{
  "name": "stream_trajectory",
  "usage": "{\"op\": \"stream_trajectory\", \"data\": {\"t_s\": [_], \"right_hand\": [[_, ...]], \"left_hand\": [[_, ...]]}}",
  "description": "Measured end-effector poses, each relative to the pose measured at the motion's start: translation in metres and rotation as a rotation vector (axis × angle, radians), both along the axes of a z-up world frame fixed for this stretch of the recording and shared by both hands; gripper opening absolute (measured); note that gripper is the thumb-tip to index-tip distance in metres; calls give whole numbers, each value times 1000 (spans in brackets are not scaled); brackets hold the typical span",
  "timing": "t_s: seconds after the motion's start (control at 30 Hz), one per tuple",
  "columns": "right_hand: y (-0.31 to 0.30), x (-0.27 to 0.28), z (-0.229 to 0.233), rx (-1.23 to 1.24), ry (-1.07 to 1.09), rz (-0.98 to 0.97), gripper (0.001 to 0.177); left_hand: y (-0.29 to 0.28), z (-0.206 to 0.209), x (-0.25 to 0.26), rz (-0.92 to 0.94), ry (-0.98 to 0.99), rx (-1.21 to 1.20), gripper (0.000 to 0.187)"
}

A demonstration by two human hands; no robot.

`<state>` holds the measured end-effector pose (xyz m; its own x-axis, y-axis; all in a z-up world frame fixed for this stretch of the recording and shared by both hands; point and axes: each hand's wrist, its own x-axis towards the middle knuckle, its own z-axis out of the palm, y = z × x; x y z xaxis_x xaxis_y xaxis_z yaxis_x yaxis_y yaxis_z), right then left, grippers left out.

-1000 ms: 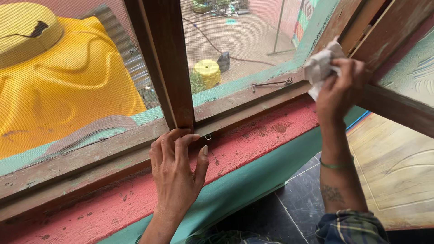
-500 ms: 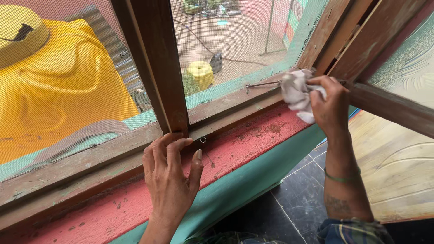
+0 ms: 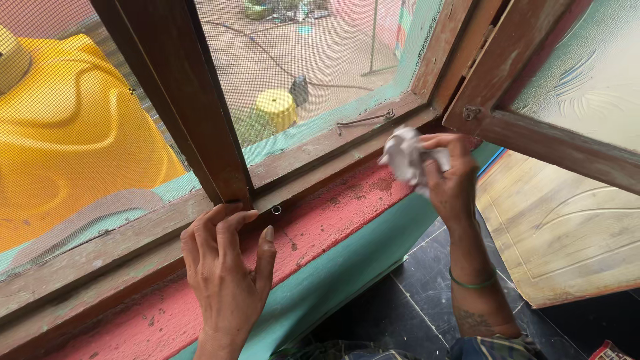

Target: The person cleans the wooden frame and glass of a window with a white cloth, scrubbing along the edges and surface of the panes.

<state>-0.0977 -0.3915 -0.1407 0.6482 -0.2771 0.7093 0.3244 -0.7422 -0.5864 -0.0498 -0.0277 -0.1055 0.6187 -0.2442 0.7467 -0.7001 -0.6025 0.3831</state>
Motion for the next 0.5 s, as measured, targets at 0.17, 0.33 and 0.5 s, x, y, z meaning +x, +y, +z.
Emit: {"op": "stream_trajectory", "data": {"t_s": [0.17,0.33,0.5], "right_hand": [[-38,4,-6,-329,110,-417,19],[-27,8,1,-451,250,-446,27],[-27,-2,31,-110,383,44,27]], "left_hand": [[-1,0,0,7,15,8,32],[-1,-1,-1,5,21,12,32],[0,-1,-1,11,-2,2,32]]}}
